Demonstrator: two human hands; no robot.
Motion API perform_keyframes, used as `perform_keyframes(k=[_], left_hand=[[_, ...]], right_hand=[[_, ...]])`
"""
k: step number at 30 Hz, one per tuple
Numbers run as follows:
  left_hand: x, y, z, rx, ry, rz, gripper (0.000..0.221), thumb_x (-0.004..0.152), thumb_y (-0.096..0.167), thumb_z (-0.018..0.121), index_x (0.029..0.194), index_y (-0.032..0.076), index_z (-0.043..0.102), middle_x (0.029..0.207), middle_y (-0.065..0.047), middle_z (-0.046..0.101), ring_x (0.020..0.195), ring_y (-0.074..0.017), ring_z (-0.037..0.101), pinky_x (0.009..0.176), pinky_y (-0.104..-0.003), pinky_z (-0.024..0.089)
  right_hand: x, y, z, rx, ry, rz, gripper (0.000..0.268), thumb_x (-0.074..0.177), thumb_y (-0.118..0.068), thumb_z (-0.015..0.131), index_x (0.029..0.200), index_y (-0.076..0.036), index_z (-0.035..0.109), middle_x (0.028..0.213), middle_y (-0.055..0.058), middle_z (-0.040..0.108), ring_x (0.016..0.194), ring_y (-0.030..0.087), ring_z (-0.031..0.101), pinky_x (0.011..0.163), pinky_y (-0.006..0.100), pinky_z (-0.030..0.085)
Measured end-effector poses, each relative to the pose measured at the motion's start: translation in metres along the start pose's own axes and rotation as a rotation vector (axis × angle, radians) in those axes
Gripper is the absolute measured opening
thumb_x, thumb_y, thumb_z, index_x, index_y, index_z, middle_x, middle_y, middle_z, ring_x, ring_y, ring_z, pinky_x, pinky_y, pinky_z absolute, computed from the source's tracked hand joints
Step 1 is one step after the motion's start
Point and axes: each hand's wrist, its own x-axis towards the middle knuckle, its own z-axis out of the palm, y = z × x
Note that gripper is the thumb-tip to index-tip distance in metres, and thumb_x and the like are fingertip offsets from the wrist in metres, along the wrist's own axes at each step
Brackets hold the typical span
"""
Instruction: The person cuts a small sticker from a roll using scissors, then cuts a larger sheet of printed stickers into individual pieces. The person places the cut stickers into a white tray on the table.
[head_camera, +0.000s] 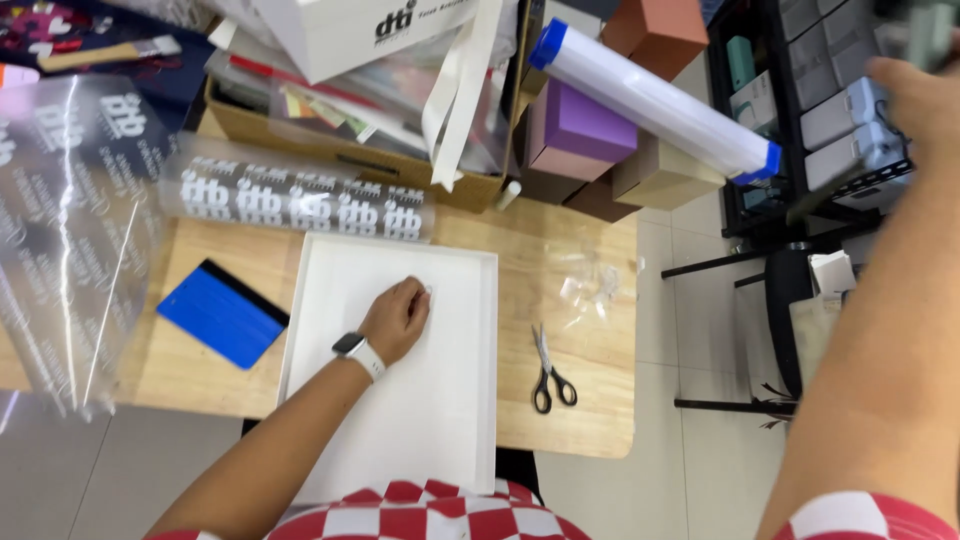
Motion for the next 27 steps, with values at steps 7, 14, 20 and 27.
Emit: perform_keyframes(k=[7, 14, 20, 27], left_hand=[[0.001, -0.004, 0.001, 0.001, -0.021, -0.023, 0.018, 0.103, 0.015, 0.048, 0.086, 0.008, 0.049, 0.077, -0.009, 0.056, 0.067, -0.0260, 0.055, 0.064, -0.041, 0.042], [0.001, -0.005, 0.001, -0.003, -0.044, -0.095, 0.020, 0.103, 0.021, 0.048, 0.089, 0.009, 0.051, 0.077, -0.007, 0.058, 0.065, -0.0235, 0.053, 0.062, -0.038, 0.043], [0.001, -0.007, 0.002, 0.000, -0.063, -0.127, 0.020, 0.103, 0.023, 0.047, 0.089, 0.009, 0.051, 0.079, -0.004, 0.057, 0.065, -0.0213, 0.052, 0.061, -0.036, 0.043], [-0.001, -0.010, 0.005, 0.006, -0.037, -0.095, 0.017, 0.102, 0.020, 0.049, 0.091, 0.009, 0.052, 0.080, -0.005, 0.058, 0.066, -0.0217, 0.052, 0.062, -0.037, 0.044]], right_hand=[[0.018, -0.173, 0.069, -0.161, -0.066, -0.223, 0.055, 0.089, -0.027, 0.095, 0.130, -0.004, 0.067, 0.123, 0.023, 0.066, 0.107, 0.045, 0.063, 0.085, 0.054, 0.053], [0.054, -0.200, 0.160, -0.213, -0.355, -0.060, 0.063, 0.088, -0.033, 0.087, 0.136, -0.003, 0.059, 0.123, 0.019, 0.065, 0.109, 0.039, 0.063, 0.086, 0.051, 0.054], [0.040, -0.214, 0.172, -0.086, -0.502, 0.163, 0.055, 0.093, -0.036, 0.079, 0.134, -0.008, 0.055, 0.119, 0.013, 0.063, 0.102, 0.034, 0.064, 0.081, 0.048, 0.055], [0.036, -0.207, 0.178, -0.183, -0.502, 0.106, 0.081, 0.094, -0.044, 0.080, 0.154, -0.006, 0.041, 0.145, 0.016, 0.052, 0.131, 0.036, 0.050, 0.101, 0.050, 0.049]])
